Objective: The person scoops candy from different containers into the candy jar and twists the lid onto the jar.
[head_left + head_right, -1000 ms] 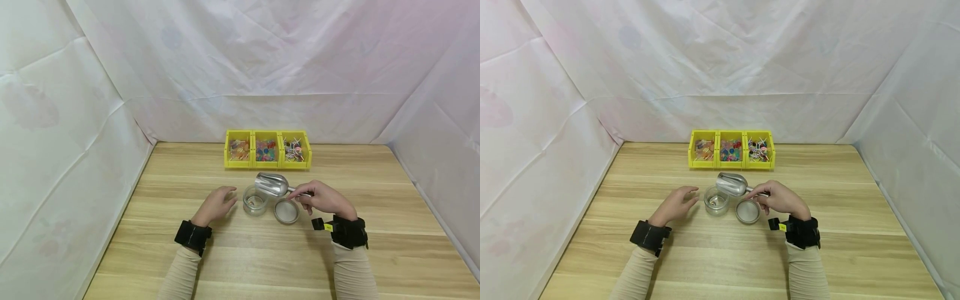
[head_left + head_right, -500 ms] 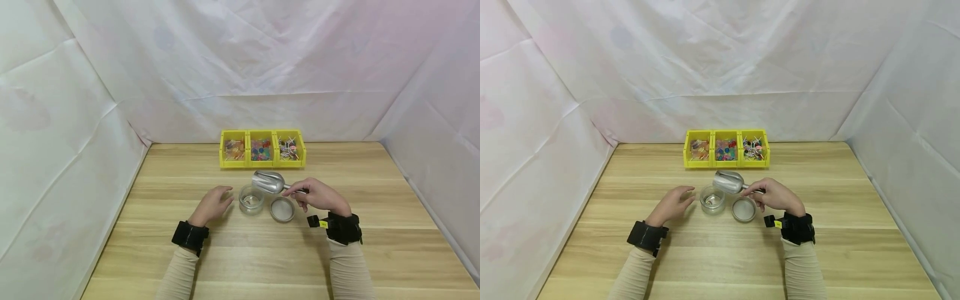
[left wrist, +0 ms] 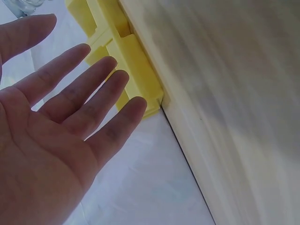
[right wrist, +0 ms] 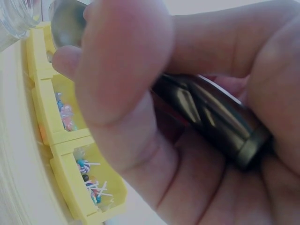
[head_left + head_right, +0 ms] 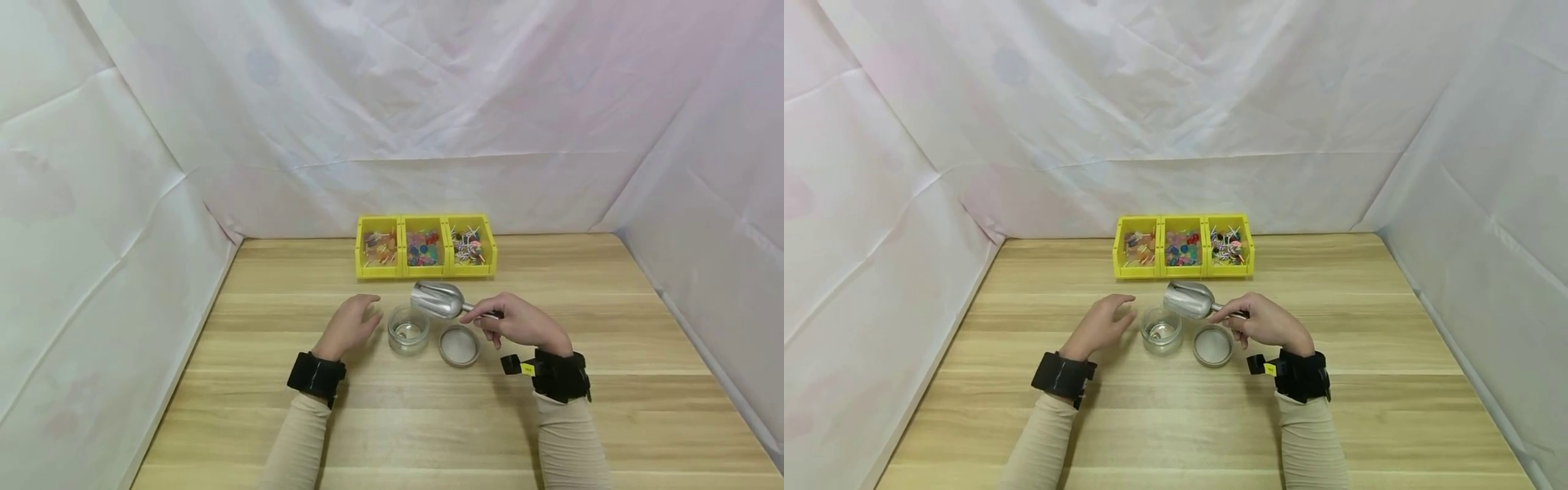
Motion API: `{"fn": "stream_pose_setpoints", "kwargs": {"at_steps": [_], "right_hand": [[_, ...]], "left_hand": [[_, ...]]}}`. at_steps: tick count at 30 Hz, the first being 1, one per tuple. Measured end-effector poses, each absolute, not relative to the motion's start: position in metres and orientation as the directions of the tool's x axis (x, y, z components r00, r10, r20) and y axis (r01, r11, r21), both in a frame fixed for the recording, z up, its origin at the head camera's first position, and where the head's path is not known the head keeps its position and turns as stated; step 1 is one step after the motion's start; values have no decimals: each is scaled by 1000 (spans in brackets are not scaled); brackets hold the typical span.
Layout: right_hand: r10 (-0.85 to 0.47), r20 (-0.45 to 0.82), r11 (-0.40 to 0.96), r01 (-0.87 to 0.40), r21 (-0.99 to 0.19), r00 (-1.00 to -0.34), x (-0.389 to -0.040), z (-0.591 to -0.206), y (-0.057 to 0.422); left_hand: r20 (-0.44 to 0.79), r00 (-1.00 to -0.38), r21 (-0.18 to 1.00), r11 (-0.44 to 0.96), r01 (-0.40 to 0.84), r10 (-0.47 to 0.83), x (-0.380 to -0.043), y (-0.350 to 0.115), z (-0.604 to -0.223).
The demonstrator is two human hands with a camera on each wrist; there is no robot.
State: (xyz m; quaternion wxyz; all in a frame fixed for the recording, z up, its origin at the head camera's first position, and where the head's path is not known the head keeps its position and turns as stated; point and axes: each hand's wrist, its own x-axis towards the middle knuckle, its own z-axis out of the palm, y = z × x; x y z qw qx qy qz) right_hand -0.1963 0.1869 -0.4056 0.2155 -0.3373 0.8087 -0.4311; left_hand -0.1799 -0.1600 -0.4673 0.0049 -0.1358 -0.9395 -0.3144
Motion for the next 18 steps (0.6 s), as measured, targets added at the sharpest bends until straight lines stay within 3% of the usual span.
{"fn": "stream_pose_setpoints", "kwargs": {"at_steps": [18], "right_hand": [[-716, -77, 420, -341, -841, -694, -198, -409, 187]], "left_hand": [[135, -965, 534, 804, 262, 224, -214, -152, -469]]}}
